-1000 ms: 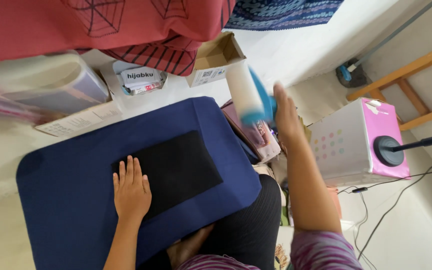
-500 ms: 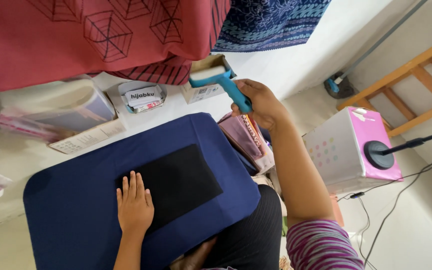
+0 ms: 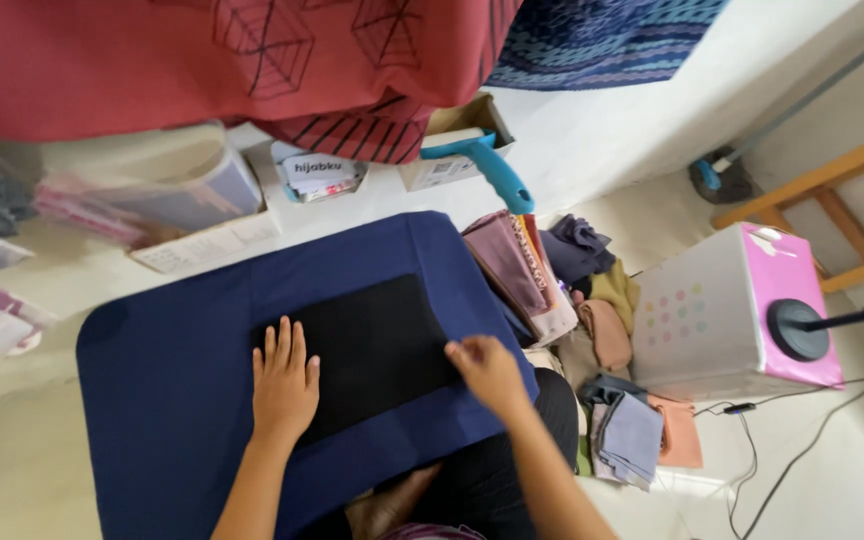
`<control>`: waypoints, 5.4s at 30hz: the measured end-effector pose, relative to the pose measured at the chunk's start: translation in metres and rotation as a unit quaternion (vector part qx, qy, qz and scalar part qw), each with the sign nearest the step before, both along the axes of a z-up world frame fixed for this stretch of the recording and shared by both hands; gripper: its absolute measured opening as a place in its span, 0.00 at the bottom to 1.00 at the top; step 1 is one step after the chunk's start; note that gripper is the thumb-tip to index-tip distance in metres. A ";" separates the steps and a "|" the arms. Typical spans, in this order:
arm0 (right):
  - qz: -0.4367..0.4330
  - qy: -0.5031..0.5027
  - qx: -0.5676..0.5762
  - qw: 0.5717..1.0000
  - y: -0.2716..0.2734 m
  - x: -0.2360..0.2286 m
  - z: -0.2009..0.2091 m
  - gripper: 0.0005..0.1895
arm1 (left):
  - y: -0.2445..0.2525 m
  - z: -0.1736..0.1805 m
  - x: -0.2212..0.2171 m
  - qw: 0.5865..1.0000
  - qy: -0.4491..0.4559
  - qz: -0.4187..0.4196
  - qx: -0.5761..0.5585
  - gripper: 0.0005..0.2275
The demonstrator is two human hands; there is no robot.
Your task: Using a lint roller to clean a black garment and then folding it.
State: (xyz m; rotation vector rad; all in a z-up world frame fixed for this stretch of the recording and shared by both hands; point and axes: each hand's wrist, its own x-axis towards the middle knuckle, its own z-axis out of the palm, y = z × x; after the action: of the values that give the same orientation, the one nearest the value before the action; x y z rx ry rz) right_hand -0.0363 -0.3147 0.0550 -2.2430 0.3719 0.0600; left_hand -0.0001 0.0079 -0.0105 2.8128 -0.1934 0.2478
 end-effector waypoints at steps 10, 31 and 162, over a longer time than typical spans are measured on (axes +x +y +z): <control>-0.100 0.066 -0.084 0.989 0.013 0.008 -0.085 0.30 | -0.006 0.064 0.050 0.781 0.361 0.027 -0.509 0.20; 0.369 -0.408 -0.162 0.819 0.204 -0.033 -0.027 0.09 | 0.068 0.031 0.145 0.604 0.613 0.012 -0.510 0.24; 0.535 -0.101 -0.204 0.813 0.138 0.083 0.115 0.19 | 0.068 0.046 0.004 0.516 0.301 0.166 -0.784 0.22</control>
State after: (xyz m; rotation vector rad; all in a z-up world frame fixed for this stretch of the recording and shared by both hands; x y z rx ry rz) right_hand 0.0471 -0.1768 0.1699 -2.5568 -1.1311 0.3524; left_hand 0.0040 0.0755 0.0350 0.8880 0.5103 -0.3626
